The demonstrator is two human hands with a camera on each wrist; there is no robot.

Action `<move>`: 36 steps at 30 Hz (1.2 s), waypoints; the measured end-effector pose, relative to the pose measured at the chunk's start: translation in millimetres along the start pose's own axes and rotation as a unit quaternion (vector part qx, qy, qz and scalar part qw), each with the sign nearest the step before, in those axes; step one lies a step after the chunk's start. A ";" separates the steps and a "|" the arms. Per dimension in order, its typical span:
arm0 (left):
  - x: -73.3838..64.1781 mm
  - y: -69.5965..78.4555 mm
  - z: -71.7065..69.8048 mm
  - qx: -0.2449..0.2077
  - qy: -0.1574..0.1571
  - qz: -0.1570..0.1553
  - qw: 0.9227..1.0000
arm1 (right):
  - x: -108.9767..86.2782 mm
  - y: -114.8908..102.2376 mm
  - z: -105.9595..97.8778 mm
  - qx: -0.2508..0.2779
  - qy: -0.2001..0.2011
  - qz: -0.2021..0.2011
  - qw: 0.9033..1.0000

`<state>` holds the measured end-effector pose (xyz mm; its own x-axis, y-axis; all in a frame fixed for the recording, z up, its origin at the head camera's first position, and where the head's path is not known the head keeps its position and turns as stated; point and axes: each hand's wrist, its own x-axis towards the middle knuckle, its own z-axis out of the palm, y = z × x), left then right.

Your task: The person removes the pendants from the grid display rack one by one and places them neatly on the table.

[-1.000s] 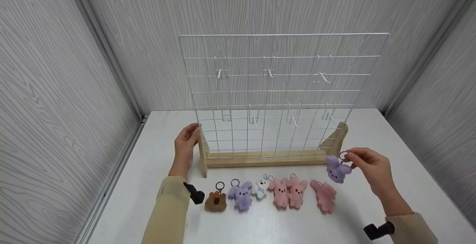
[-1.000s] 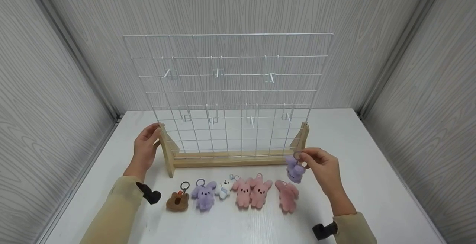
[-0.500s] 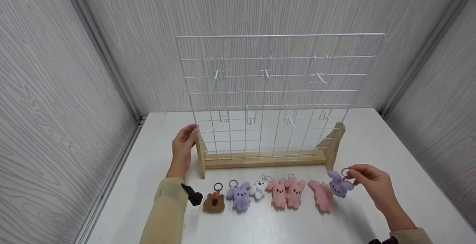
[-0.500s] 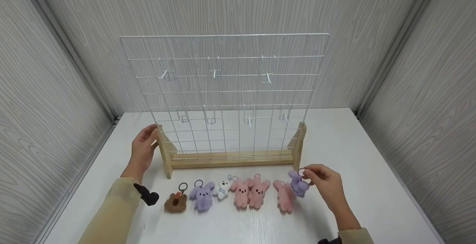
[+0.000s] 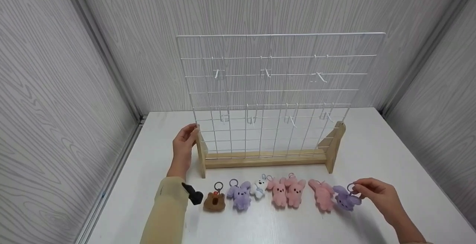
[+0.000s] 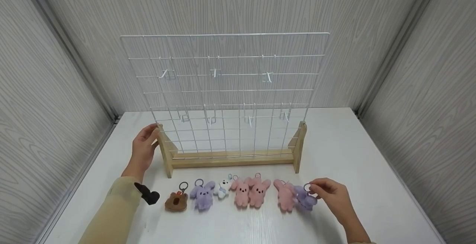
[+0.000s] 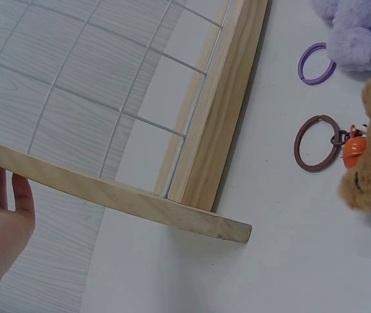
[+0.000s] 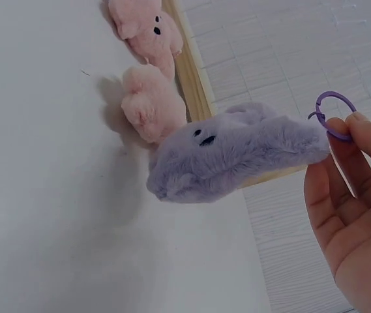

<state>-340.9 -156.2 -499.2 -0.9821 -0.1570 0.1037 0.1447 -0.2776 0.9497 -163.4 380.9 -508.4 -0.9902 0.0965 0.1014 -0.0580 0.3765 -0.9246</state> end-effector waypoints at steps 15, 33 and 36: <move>-3.9 5.7 2.2 -0.002 -0.003 -0.011 1.000 | -7.4 11.6 -8.3 -0.013 -0.034 0.033 0.999; -0.4 -0.9 0.8 0.008 0.004 0.008 1.000 | 25.5 31.3 -13.1 -0.002 -0.001 0.016 1.000; -0.3 -1.1 0.6 0.013 0.008 0.006 1.000 | 30.1 34.0 -12.1 -0.009 -0.005 0.032 0.999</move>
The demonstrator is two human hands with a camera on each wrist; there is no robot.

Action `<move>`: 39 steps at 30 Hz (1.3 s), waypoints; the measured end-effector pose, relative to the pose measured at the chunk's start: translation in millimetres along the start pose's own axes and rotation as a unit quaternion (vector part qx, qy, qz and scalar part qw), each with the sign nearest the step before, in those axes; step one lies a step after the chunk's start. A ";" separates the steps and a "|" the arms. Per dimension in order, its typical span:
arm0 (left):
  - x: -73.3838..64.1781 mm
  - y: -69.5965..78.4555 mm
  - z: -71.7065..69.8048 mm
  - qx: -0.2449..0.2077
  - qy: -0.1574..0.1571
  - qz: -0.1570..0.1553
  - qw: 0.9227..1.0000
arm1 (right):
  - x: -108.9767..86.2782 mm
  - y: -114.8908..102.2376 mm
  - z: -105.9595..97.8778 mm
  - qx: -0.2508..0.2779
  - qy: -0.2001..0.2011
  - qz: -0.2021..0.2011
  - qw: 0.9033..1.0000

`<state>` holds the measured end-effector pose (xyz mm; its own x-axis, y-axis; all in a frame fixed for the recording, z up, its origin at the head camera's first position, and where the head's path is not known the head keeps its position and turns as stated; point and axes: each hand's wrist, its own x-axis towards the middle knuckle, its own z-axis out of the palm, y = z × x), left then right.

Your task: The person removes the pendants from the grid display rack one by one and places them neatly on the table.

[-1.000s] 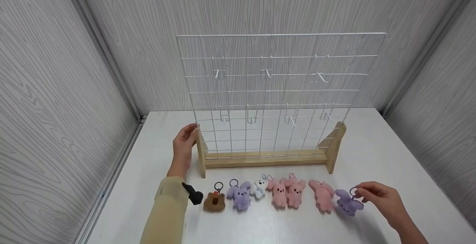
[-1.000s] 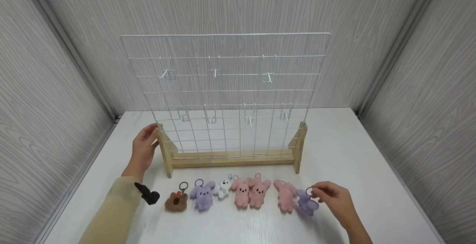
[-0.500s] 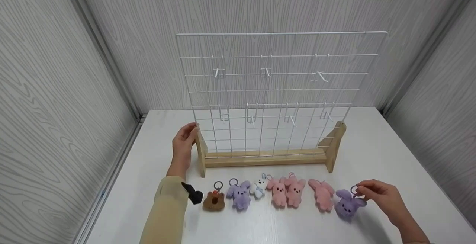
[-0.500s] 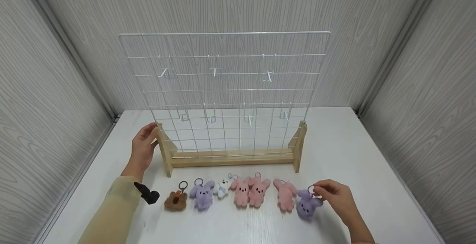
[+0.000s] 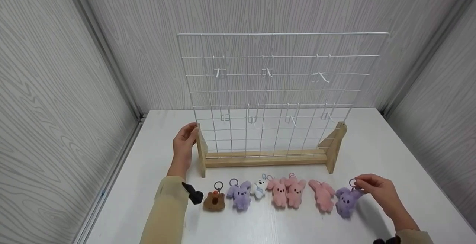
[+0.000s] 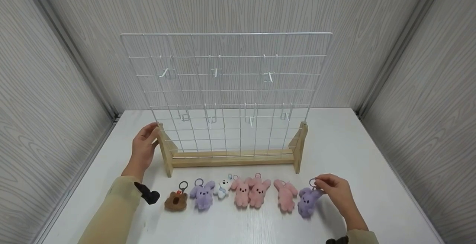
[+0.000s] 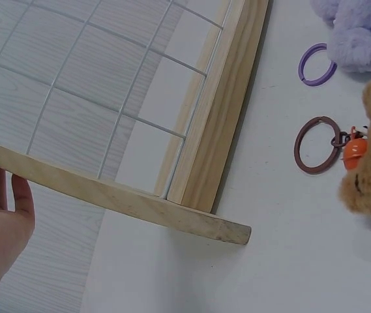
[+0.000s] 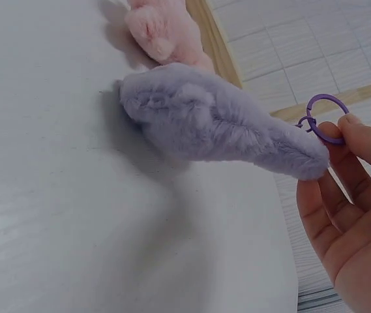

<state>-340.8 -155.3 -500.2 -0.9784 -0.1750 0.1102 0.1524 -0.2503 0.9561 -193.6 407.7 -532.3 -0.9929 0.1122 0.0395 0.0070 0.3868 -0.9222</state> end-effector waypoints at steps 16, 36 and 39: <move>-2.4 -1.4 1.7 0.003 -0.002 -0.002 1.000 | 15.2 16.6 -3.0 -0.041 -0.001 0.031 0.999; -13.6 21.5 6.0 0.008 -0.014 -0.016 1.000 | 26.4 28.8 5.8 -0.061 0.001 0.093 0.994; -9.8 16.4 4.5 -0.002 -0.009 -0.015 1.000 | 27.1 29.3 6.2 -0.067 -0.001 0.102 0.993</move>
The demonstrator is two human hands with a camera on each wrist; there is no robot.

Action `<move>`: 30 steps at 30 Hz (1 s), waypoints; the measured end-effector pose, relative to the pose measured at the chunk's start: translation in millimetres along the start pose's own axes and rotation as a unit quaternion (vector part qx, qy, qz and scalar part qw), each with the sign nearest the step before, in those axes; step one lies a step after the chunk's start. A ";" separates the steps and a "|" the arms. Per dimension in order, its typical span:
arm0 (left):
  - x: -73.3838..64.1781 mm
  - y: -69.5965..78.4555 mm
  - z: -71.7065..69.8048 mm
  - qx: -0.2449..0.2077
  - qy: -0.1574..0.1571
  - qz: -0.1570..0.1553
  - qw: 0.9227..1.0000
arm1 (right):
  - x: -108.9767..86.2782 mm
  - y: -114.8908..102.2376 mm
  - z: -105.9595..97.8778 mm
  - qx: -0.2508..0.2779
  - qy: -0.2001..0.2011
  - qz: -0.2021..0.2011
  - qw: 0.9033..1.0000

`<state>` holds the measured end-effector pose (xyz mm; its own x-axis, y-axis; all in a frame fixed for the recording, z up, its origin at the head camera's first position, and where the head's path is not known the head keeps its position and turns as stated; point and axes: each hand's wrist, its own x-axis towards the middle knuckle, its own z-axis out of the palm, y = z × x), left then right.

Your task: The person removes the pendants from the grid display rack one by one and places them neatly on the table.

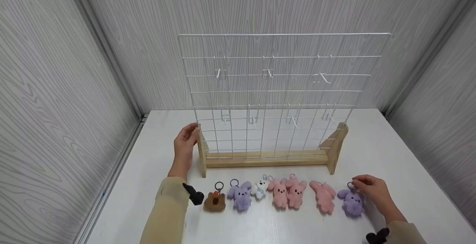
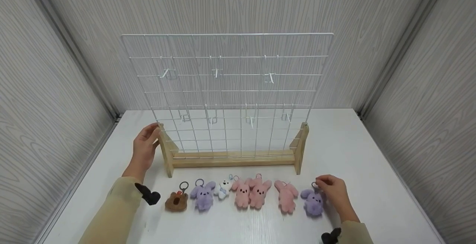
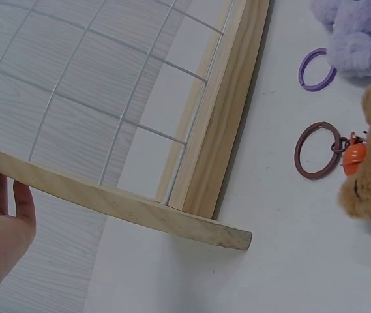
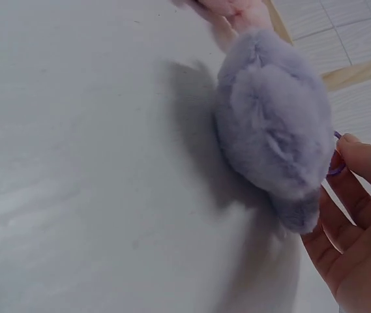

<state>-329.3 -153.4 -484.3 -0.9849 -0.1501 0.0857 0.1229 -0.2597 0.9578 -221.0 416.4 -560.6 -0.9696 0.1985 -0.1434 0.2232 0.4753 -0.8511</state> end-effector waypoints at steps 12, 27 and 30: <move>6.7 -13.6 -5.2 -0.009 0.019 0.015 1.000 | -5.0 2.9 -7.4 0.033 0.025 -0.014 0.999; -2.4 -12.6 -12.0 0.024 0.009 0.022 0.999 | -11.2 -12.6 -7.4 0.039 0.040 -0.062 0.996; -7.5 -12.7 -14.7 0.027 0.008 0.029 0.999 | -13.7 -20.4 -4.5 0.043 0.044 -0.075 0.995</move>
<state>-321.7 -163.0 -501.2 -0.9744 -0.1781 0.1370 0.1719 -0.1981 0.9650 -211.9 407.9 -539.0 -0.9779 0.2071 0.0300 0.0638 0.4316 -0.8998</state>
